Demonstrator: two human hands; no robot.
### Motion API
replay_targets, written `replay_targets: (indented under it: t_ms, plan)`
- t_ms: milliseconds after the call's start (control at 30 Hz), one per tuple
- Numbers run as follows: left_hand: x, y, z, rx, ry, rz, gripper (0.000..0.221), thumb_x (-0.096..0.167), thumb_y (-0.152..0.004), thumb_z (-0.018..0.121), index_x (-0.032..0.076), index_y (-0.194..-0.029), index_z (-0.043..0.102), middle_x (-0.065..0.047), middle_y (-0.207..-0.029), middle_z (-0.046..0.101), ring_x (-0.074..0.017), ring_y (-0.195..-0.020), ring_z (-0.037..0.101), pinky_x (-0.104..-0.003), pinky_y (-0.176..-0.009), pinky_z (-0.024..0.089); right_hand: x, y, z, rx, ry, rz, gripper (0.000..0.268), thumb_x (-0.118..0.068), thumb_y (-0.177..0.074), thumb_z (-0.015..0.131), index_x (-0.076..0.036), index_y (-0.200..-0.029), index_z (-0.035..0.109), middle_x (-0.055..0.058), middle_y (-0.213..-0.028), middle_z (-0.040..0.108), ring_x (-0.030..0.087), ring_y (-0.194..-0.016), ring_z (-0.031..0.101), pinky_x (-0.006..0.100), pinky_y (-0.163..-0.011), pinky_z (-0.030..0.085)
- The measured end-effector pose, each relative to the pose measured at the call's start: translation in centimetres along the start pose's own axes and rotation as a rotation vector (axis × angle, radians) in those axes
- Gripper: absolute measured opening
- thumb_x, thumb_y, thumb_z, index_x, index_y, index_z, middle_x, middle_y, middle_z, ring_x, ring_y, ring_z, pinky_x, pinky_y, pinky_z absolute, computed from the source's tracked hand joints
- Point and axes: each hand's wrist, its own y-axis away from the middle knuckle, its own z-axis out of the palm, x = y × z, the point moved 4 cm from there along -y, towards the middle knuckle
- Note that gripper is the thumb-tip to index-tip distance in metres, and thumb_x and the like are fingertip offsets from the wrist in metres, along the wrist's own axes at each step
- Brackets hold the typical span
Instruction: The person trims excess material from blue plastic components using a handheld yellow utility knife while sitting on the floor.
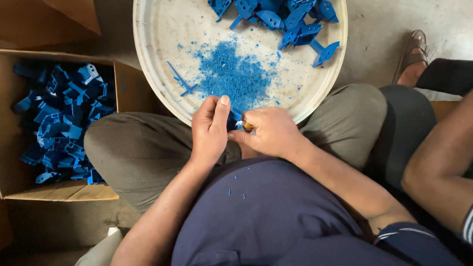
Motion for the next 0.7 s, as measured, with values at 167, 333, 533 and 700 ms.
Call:
replay_targets:
  t_ms: [167,333,533,700]
  plan:
    - [-0.4,-0.1,-0.5,0.055,-0.088,0.014,0.033,0.027,-0.107,0.06,0.005,-0.083,0.056,0.005,-0.07,0.051,-0.003,-0.066,0.042,-0.025,-0.057,0.04,-0.6,0.3,0.3,-0.037,0.03,-0.033,0.05,-0.05,-0.091,0.072,-0.007,-0.067,0.061,0.015,-0.066,0.064,0.041,-0.067,0.064,0.05,-0.057,0.045]
    - [-1.0,-0.1,-0.7,-0.026,0.246,0.052,0.024,0.023,-0.11,0.055,0.005,-0.095,0.058,0.002,-0.087,0.06,-0.0043,-0.081,0.05,-0.024,-0.076,0.044,-0.5,0.3,0.2,-0.022,-0.108,0.111,0.047,-0.048,-0.086,0.076,-0.005,-0.074,0.061,0.016,-0.067,0.061,0.038,-0.064,0.063,0.046,-0.056,0.047]
    - [-1.0,0.2,-0.9,-0.087,0.445,0.094,0.005,0.003,-0.103,0.061,0.006,-0.101,0.057,-0.003,-0.104,0.059,-0.0101,-0.096,0.051,-0.026,-0.089,0.043,-1.2,0.2,-0.9,0.131,-0.037,0.06,0.047,-0.048,-0.085,0.079,-0.004,-0.086,0.062,0.016,-0.069,0.061,0.04,-0.068,0.063,0.048,-0.059,0.047]
    - [-0.6,0.6,-0.6,-0.147,0.471,0.151,0.008,-0.002,-0.102,0.06,0.005,-0.102,0.055,-0.006,-0.106,0.055,-0.0117,-0.095,0.05,-0.027,-0.088,0.043,-1.5,-0.1,-0.8,0.11,0.009,0.025,0.045,-0.048,-0.086,0.077,-0.006,-0.079,0.062,0.014,-0.072,0.065,0.038,-0.07,0.066,0.048,-0.06,0.048]
